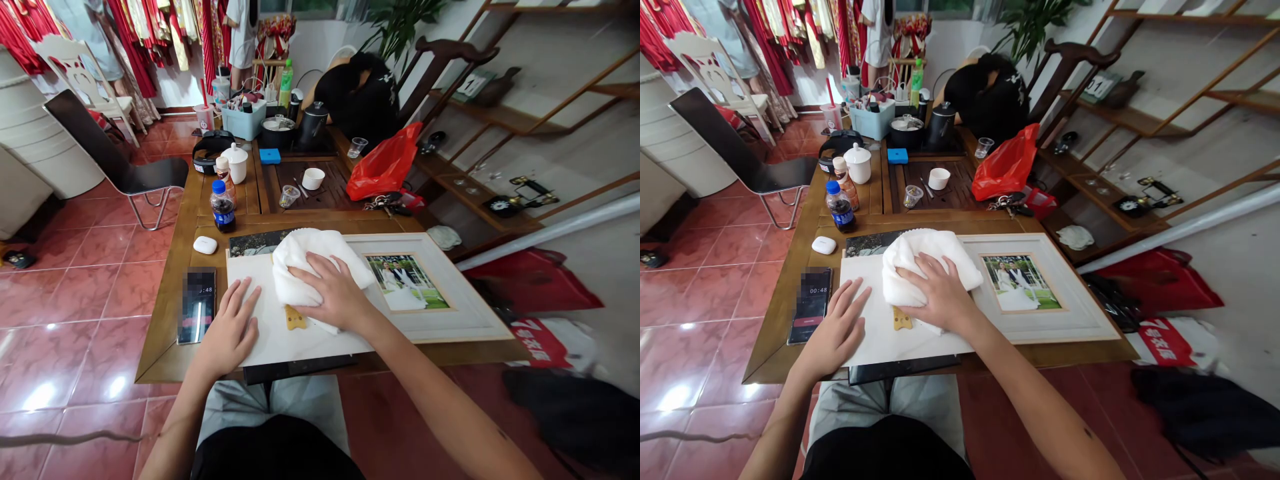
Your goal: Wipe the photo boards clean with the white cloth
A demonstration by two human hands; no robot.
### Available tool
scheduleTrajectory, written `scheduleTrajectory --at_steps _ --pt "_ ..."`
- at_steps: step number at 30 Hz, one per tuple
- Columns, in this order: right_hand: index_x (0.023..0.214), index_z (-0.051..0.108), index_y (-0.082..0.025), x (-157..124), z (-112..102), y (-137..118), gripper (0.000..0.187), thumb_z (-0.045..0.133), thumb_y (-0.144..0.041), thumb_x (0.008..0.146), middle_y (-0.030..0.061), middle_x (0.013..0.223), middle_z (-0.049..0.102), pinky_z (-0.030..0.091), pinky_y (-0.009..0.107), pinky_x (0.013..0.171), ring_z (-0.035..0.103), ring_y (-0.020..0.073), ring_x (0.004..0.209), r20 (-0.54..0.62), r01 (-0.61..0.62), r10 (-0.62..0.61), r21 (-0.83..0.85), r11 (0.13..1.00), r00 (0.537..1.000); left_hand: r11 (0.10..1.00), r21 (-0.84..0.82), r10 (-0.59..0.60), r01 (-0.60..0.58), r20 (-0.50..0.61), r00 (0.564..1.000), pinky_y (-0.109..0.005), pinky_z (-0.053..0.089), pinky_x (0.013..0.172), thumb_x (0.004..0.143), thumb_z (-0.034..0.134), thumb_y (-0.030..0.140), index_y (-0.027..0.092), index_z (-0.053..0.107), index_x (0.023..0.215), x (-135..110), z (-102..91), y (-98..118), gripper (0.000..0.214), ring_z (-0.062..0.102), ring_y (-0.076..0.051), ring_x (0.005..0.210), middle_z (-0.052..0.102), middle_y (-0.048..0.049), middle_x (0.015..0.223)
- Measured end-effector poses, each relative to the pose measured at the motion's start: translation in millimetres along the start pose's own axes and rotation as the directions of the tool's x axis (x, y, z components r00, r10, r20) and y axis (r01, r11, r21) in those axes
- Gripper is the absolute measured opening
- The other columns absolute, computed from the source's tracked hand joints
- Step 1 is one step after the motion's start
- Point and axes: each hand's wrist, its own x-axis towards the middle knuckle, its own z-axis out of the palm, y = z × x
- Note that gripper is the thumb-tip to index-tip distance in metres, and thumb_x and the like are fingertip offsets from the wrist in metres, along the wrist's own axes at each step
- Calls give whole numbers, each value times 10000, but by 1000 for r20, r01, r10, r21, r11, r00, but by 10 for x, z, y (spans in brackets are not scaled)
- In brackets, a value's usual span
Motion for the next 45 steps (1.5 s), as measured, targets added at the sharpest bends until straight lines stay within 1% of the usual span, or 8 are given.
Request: scheduleTrajectory --at_steps 6,10,15,21,27,32,38,45 --pt "1413 581 -245 -371 -36 -154 664 686 -561 839 193 1428 549 231 627 1130 414 396 1393 -40 64 -64 -2 998 997 1000 9 -5 5 13 1000 -553 255 1247 1038 357 234 210 330 1584 2 -9 11 547 118 -305 1564 201 -96 1686" --pt "1387 596 -231 -627 -71 -264 697 742 -518 769 197 1379 565 213 635 1134 401 410 1389 -40 104 -104 -7 995 994 1000 13 -6 6 11 1000 -541 248 1252 1034 362 227 205 334 1582 3 -13 9 550 114 -297 1565 202 -95 1685" --pt "1353 614 -241 -784 -99 -279 708 765 -534 727 186 1355 575 193 632 1135 421 413 1368 -33 142 -142 -3 990 989 1000 4 -9 9 5 1000 -547 252 1249 1029 368 221 216 339 1582 -1 -5 9 554 120 -304 1564 214 -95 1682" --pt "1395 582 -255 -640 -103 -99 702 738 -556 780 188 1417 554 227 593 1139 440 376 1372 0 112 -112 -8 994 994 1000 0 -20 20 5 1000 -561 257 1243 1035 360 232 244 318 1592 -8 0 20 559 119 -309 1565 205 -80 1687" --pt "1444 553 -259 -259 -58 175 668 646 -580 866 184 1434 550 289 574 1117 438 365 1379 -5 -45 45 -37 998 999 1000 -6 -26 26 5 1000 -554 253 1248 1032 369 236 240 333 1588 -8 -3 18 557 129 -319 1561 212 -80 1686" --pt "1450 553 -241 -24 -22 248 661 577 -609 901 193 1432 546 323 570 1081 437 378 1370 -38 -138 137 -36 990 990 1000 -7 -22 22 7 1000 -561 251 1246 1041 355 240 225 330 1587 -14 4 16 547 123 -314 1560 209 -90 1684" --pt "1451 556 -255 -76 9 222 644 560 -604 910 178 1458 529 310 567 1080 429 385 1364 -71 -118 114 -53 992 991 999 -45 -30 29 -10 1000 -557 235 1253 1042 356 240 242 329 1587 -17 12 27 545 108 -306 1566 202 -79 1687" --pt "1445 558 -248 -341 18 148 634 604 -561 895 172 1420 547 299 567 1091 430 381 1367 -112 -52 48 -40 998 993 997 -54 -49 49 -5 999 -545 242 1252 1041 366 240 264 333 1585 -16 0 42 545 111 -306 1567 206 -65 1687"
